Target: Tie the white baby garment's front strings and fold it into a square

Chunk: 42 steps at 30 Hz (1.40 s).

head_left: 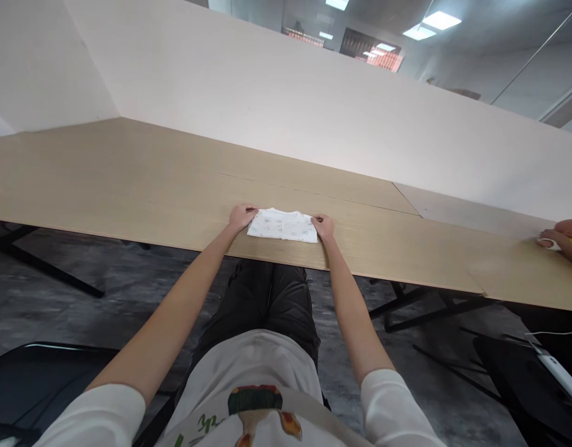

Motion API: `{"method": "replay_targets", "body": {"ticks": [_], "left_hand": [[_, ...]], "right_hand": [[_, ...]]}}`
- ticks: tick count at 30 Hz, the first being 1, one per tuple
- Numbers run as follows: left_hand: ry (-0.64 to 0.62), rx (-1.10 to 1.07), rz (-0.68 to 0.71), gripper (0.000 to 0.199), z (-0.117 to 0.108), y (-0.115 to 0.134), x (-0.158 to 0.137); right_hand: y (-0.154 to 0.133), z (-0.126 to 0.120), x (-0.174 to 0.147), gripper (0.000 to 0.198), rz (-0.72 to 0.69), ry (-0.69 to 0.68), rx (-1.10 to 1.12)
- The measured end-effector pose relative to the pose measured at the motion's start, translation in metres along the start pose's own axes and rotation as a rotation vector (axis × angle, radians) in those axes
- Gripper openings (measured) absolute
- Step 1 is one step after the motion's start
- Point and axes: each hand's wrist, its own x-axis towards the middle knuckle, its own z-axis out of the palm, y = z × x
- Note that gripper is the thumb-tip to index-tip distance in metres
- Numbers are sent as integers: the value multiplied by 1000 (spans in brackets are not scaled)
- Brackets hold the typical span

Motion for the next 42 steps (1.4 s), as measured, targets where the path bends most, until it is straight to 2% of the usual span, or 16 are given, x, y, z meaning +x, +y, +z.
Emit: {"method": "replay_targets", "body": {"ticks": [42], "left_hand": [[34,-59,30,27,1,-3,1]], "right_hand": [[6,1,-1,28,-24,10,45]]}}
